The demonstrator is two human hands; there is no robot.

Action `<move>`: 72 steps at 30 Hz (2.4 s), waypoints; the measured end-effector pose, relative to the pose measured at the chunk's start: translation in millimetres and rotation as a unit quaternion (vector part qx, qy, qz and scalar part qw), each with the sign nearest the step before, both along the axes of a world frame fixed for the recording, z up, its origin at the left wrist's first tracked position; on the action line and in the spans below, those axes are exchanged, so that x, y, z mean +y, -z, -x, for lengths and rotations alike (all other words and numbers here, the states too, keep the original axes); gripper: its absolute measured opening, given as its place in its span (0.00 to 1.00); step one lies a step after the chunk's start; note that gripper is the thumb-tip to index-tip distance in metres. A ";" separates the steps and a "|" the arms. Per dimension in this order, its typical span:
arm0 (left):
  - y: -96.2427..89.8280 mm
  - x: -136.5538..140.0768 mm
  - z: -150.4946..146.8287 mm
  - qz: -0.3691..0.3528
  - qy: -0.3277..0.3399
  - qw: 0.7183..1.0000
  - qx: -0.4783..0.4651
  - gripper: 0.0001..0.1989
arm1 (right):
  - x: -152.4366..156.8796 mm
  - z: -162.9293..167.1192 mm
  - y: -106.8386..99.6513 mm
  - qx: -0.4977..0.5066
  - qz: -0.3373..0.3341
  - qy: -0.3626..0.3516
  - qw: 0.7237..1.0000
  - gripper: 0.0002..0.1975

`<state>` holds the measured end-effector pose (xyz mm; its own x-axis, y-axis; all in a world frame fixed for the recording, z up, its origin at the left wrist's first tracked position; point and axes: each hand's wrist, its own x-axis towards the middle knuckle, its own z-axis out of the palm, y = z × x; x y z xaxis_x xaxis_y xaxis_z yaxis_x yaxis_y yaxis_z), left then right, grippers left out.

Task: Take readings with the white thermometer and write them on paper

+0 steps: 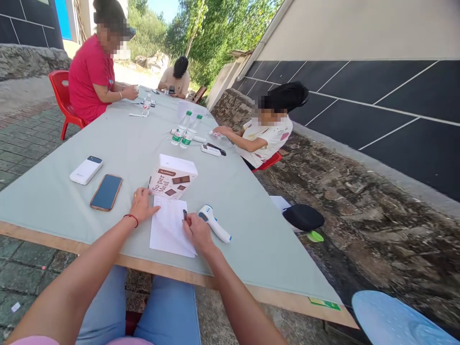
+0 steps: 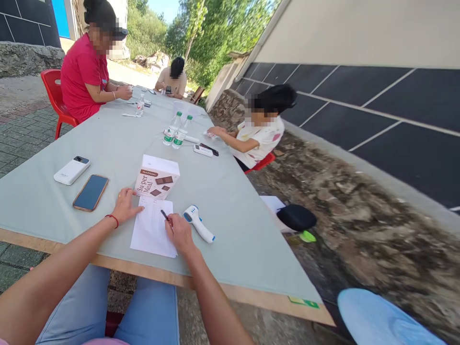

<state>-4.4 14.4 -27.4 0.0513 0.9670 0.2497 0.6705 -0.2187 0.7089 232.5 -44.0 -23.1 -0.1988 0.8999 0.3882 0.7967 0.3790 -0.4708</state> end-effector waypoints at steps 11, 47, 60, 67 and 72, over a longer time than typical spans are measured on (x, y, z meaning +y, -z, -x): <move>-14.8 -57.0 10.4 -0.030 0.134 0.967 0.214 0.27 | 4.7 83.3 -7.9 0.445 0.196 0.115 0.866 0.10; -27.7 -60.4 5.0 -0.005 0.158 0.947 0.281 0.32 | -1.5 81.5 16.7 0.349 0.120 0.131 0.920 0.09; -29.3 -62.4 3.7 0.001 0.151 0.950 0.274 0.31 | -2.1 77.0 23.0 0.291 0.133 0.124 0.939 0.09; -27.6 -61.7 4.0 -0.004 0.155 0.949 0.275 0.32 | -1.5 76.9 24.8 0.282 0.131 0.122 0.943 0.08; -26.8 -61.4 4.3 -0.008 0.152 0.951 0.270 0.31 | -1.4 76.5 25.8 0.283 0.133 0.118 0.943 0.08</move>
